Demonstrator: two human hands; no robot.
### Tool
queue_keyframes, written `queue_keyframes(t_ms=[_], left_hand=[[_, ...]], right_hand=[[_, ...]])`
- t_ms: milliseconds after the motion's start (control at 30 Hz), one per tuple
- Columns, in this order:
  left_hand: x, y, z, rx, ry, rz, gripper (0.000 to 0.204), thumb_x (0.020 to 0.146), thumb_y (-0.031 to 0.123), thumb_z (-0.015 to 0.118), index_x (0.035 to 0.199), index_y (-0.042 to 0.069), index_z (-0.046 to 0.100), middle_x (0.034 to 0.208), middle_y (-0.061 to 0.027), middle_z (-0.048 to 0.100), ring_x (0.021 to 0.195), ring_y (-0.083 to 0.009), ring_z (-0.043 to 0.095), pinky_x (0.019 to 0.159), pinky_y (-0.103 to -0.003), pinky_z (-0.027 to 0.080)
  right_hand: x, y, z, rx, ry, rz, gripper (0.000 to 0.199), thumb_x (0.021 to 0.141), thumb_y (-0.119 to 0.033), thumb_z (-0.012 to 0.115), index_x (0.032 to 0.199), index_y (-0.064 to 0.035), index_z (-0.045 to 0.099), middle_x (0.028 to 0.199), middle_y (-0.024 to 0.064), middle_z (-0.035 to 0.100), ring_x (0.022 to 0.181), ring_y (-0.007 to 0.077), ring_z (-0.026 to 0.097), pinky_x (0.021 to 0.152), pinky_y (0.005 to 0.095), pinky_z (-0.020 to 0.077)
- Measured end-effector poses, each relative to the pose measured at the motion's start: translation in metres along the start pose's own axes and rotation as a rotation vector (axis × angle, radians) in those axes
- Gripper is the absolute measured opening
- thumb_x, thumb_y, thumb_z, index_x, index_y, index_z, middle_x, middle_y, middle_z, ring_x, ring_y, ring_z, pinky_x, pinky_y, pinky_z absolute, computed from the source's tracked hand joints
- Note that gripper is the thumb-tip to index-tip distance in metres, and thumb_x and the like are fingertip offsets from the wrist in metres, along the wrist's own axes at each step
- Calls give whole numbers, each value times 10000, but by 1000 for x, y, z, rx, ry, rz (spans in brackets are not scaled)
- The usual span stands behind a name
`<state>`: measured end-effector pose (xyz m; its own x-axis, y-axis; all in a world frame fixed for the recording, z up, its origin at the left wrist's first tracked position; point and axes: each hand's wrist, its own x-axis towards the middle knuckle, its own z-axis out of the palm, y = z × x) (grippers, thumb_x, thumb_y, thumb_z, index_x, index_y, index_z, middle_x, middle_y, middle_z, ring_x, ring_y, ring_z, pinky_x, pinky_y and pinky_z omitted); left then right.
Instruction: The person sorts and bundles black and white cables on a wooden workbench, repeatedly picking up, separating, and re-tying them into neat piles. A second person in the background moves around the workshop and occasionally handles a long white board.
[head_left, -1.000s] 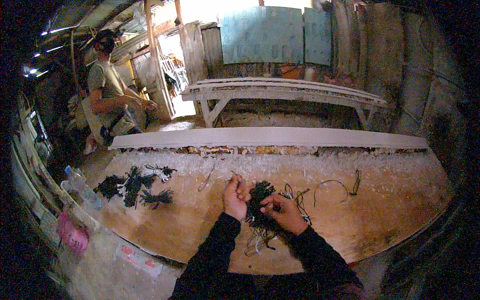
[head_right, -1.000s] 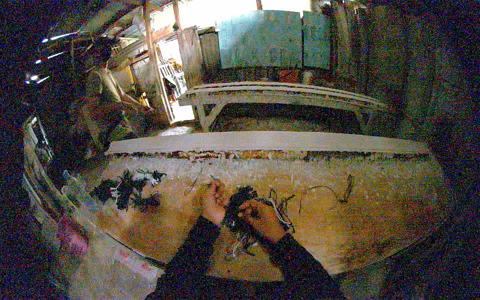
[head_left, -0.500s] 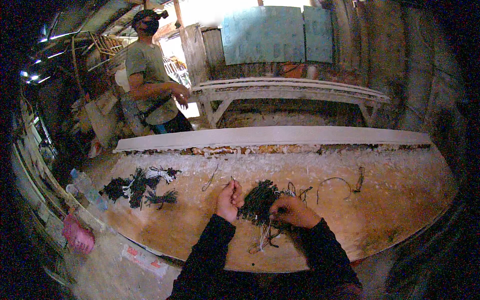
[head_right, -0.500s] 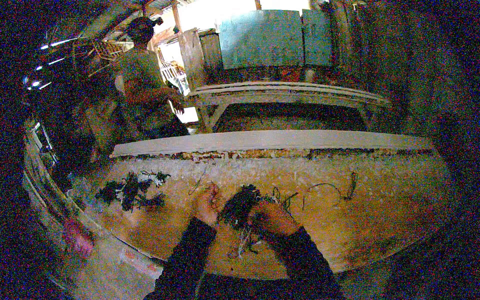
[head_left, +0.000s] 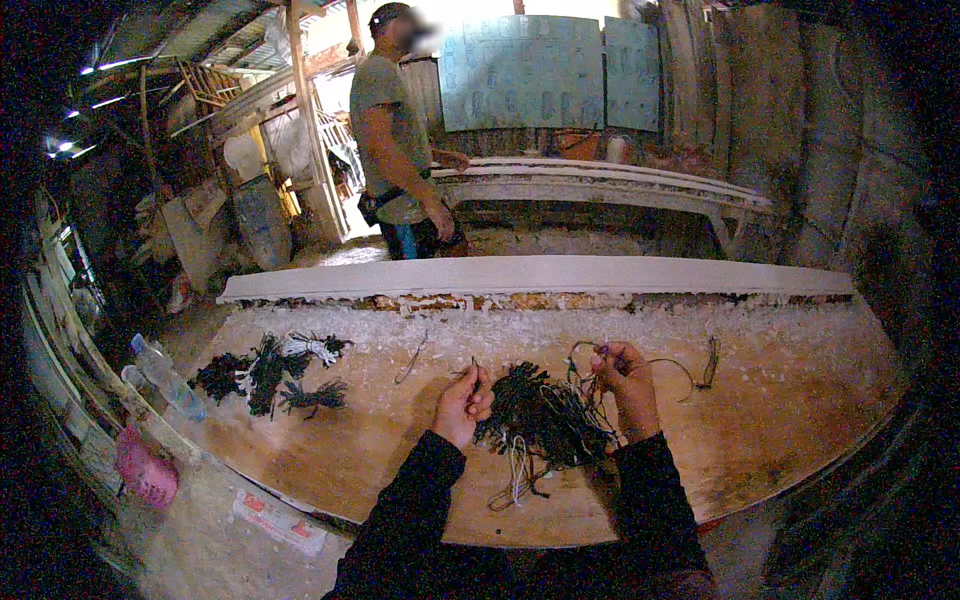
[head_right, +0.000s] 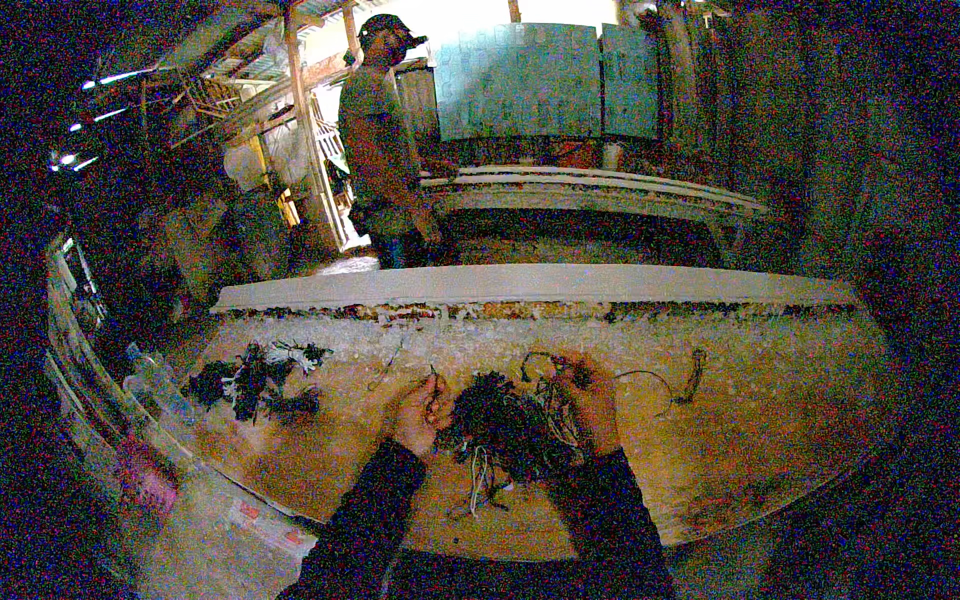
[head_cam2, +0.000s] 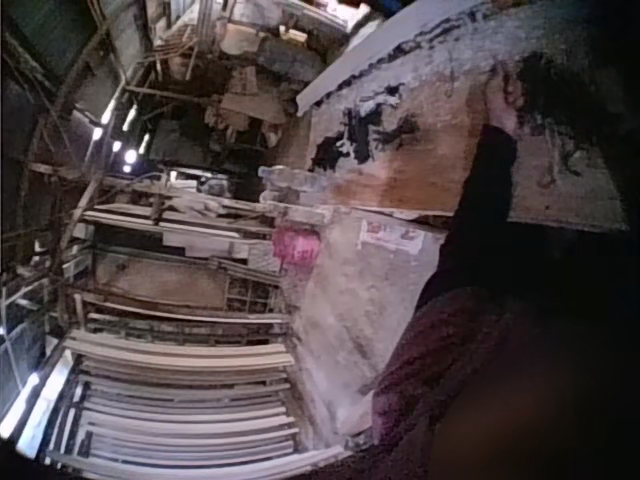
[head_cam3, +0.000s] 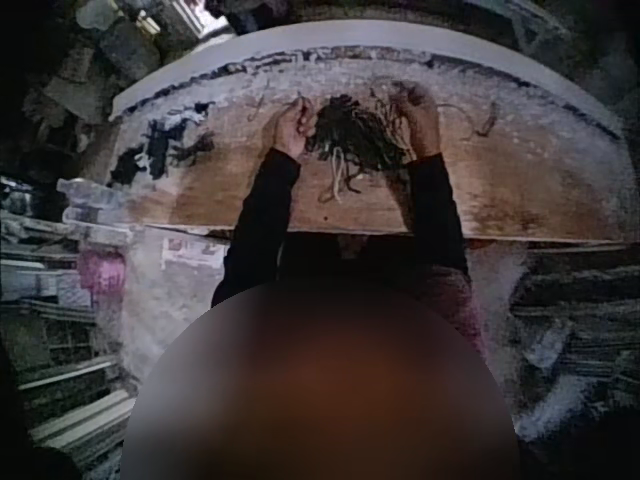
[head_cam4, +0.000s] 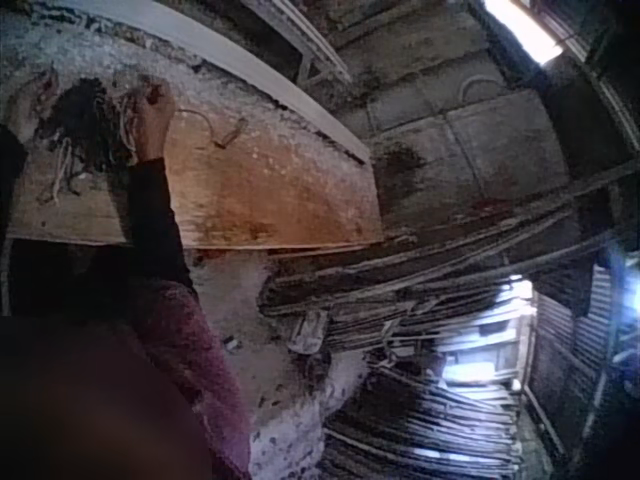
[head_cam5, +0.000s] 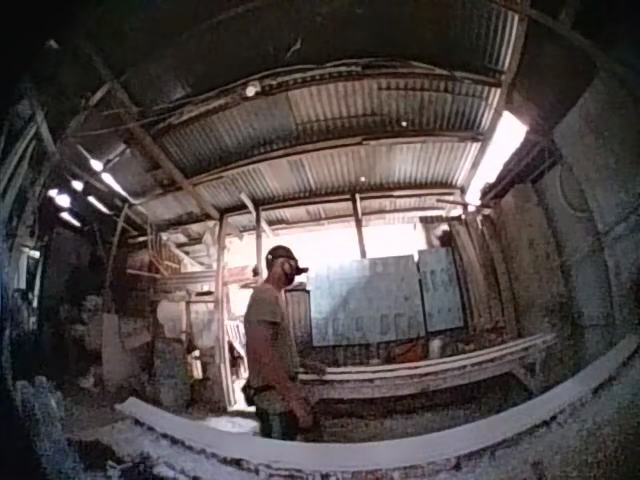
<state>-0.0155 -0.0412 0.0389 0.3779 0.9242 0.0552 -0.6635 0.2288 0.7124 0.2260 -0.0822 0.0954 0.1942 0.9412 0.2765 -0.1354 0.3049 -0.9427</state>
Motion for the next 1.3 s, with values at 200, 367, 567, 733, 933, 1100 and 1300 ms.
queue_keyframes(t_ms=[200,367,567,733,933,1100,1300], left_hand=[[-3,1,4,2,43,-9,211,894,324,462,836,126,504,573,49,339,445,-48,295,385,-190,201],[-1,3,6,8,49,-16,197,873,312,498,815,125,503,548,34,396,430,-72,336,376,-208,259],[-17,3,31,816,12,141,298,831,278,581,1080,121,537,636,80,368,499,-22,289,427,-172,223],[-31,9,61,1102,0,-7,359,784,408,583,974,103,596,678,-40,563,589,-118,500,530,-277,403],[-32,13,70,1305,151,48,386,780,482,550,832,102,586,638,-44,508,520,-140,466,488,-303,362],[-25,6,51,571,189,-25,186,809,291,631,818,132,536,574,86,364,463,-29,308,412,-197,234],[-23,3,39,645,158,-22,208,827,295,584,811,88,585,622,38,510,507,-73,439,449,-233,347]], right_hand=[[1,16,7,-217,-150,22,198,724,-100,695,875,-72,571,662,-35,518,592,62,469,572,209,398],[-3,14,11,-339,-197,-68,178,714,-84,702,843,-64,581,672,-25,544,627,73,499,609,219,424],[-7,17,16,-272,-240,-55,181,699,-78,705,824,-49,577,739,-7,575,677,78,519,634,228,430],[-6,29,18,-297,-300,-128,177,700,-84,704,819,-42,580,767,4,578,698,89,518,644,236,429],[-10,29,20,-393,-175,-86,180,710,-80,693,851,-37,589,781,13,573,702,107,519,642,244,430],[-12,20,22,-519,-60,-319,207,741,-86,669,922,-42,578,817,29,571,738,121,525,650,263,436],[-19,19,28,-400,-281,-188,311,737,-84,679,1017,-50,546,909,31,582,808,124,532,711,256,438]])
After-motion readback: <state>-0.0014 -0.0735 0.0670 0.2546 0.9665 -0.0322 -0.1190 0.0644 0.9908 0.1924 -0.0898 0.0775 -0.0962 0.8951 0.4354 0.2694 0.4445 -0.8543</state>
